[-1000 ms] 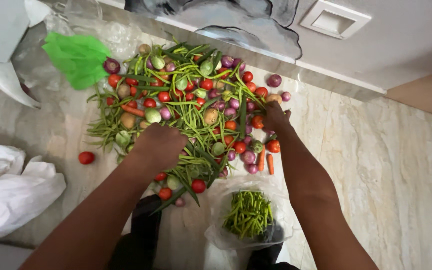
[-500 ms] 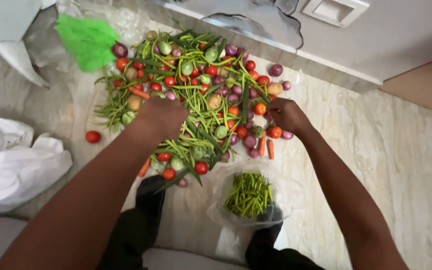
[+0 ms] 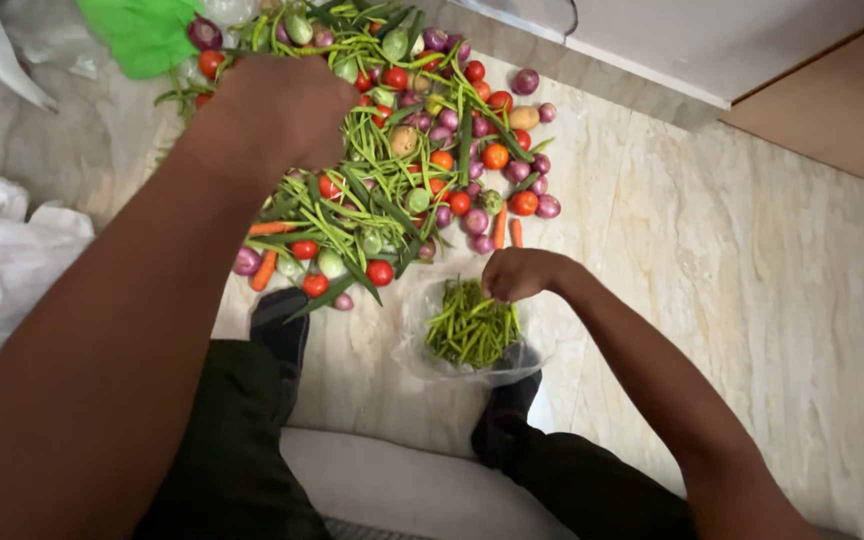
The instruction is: The person sorts through a large pile of vegetables on the floor, picking out green beans and placing them into a plastic bag by hand.
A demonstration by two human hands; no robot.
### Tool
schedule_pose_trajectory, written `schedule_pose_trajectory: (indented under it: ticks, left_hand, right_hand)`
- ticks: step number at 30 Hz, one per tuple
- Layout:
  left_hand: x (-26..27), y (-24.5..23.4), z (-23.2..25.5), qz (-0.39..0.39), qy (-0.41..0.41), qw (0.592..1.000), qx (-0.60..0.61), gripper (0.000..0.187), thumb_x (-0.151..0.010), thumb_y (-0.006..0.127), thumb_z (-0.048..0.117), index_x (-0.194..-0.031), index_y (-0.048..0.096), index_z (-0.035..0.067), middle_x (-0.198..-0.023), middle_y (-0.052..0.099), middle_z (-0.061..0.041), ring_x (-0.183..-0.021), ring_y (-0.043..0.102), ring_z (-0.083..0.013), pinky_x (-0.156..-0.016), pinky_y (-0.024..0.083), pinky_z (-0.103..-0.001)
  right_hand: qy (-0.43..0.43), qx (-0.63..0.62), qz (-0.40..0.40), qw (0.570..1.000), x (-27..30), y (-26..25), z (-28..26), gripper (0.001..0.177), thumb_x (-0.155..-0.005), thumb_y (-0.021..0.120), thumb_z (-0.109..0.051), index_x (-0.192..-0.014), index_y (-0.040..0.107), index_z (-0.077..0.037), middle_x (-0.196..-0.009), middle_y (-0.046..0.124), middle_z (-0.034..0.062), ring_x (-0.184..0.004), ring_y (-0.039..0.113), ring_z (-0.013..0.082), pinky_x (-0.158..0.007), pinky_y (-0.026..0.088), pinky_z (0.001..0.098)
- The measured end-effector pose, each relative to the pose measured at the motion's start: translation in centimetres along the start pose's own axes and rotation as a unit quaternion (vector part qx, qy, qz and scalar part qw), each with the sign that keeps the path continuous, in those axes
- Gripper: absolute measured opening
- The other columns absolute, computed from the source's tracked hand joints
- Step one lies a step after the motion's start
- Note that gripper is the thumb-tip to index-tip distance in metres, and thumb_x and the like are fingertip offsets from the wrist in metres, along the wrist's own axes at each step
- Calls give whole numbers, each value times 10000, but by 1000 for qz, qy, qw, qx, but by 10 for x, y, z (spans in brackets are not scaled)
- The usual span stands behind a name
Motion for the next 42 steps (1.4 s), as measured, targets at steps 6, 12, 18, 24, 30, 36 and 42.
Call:
schedule_pose_trajectory:
  ticks: [6,12,18,24,30,36,42]
  left_hand:
    - [26,-16,2,38,-8,999,27,304,-768,713,192,-1048,750,81,-1042,729,-206,-949,715,-412,-803,574,-537]
    - [51,-16,-6,65,-28,997,10,303,-798,740,241,-1051,764,76,-1044,723,-229,-961,714,-415,-836,551,-562]
    - [60,-8,-21,57,-43,997,11,312,-751,755,219,-1024,744,67,-985,718,-218,-906,719,-409,-741,577,-528]
    - [55,-3,-27,37,-67,997,-5,302,-716,717,115,-1011,758,63,-997,737,-196,-903,733,-392,-742,589,-514]
    - [68,-2,-21,66,-50,996,28,332,-715,714,150,-1039,742,81,-994,728,-192,-896,721,-391,-741,576,-518]
    - [63,-14,-12,45,-70,995,52,365,-705,709,132,-1068,738,119,-1007,726,-181,-907,717,-402,-758,578,-518]
    - [47,-19,2,63,-37,997,28,222,-767,720,148,-982,762,111,-994,743,-140,-925,731,-353,-901,526,-524]
  right_hand:
    - [-11,135,-51,990,-10,34,-18,189,-745,707,-147,-893,782,-56,-830,756,147,-757,714,303,-711,551,429]
    - [-28,99,-9,995,-34,54,-16,209,-681,700,-124,-873,781,-96,-810,753,125,-756,725,291,-698,565,420]
    - [-59,111,45,991,-55,64,-5,111,-710,686,-123,-784,716,-47,-780,718,169,-755,699,355,-680,545,466]
    - [-76,179,11,981,-71,69,-3,140,-742,700,-178,-780,706,-43,-795,702,192,-757,682,392,-681,529,490]
    - [-76,197,-50,976,-76,63,-9,265,-656,794,-244,-796,714,-34,-800,710,180,-779,693,375,-704,536,493]
    - [-42,100,6,994,-79,15,-19,325,-695,814,-222,-976,739,-78,-962,733,127,-907,711,303,-766,570,430]
    - [-10,48,99,994,-95,-61,4,273,-805,754,-247,-1018,725,-77,-974,731,121,-914,716,283,-797,569,418]
Point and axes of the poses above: each hand's wrist, its own x-axis away from the middle knuckle, its own y-axis out of the palm, z = x × y, the point moved 3 cm from there along -x, towards the middle knuckle
